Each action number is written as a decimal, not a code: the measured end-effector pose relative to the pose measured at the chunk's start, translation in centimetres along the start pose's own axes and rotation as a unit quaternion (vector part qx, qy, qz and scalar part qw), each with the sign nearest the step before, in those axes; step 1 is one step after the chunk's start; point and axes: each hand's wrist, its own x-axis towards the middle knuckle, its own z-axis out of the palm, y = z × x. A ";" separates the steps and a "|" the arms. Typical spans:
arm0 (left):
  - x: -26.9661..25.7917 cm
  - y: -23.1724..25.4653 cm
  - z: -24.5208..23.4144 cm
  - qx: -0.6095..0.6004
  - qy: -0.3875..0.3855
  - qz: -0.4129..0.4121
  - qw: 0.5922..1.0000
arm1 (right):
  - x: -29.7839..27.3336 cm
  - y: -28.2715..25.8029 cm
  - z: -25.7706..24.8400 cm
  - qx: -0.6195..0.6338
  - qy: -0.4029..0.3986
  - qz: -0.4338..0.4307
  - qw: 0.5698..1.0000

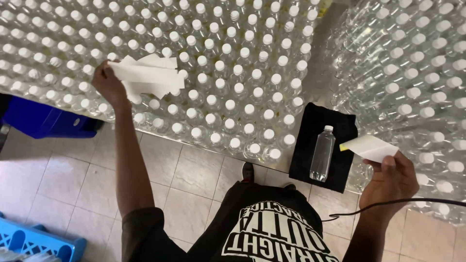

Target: Manually applying adhesive labels to plastic water bottles at a production workstation.

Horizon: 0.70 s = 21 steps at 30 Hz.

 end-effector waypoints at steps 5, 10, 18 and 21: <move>3.1 -3.3 -0.9 0.064 0.126 0.064 0.988 | -0.2 1.3 -0.8 -0.054 -0.028 -0.009 0.998; -12.7 15.7 1.4 0.007 -0.115 0.113 0.987 | -0.9 0.8 0.4 -0.074 -0.040 -0.019 0.996; -42.3 23.2 8.3 -0.157 -0.502 0.193 0.828 | -3.5 -1.8 4.5 0.027 -0.086 -0.011 0.996; -44.1 23.7 10.2 -0.159 -0.527 0.119 0.827 | -3.8 -1.1 4.5 0.033 -0.109 0.002 0.993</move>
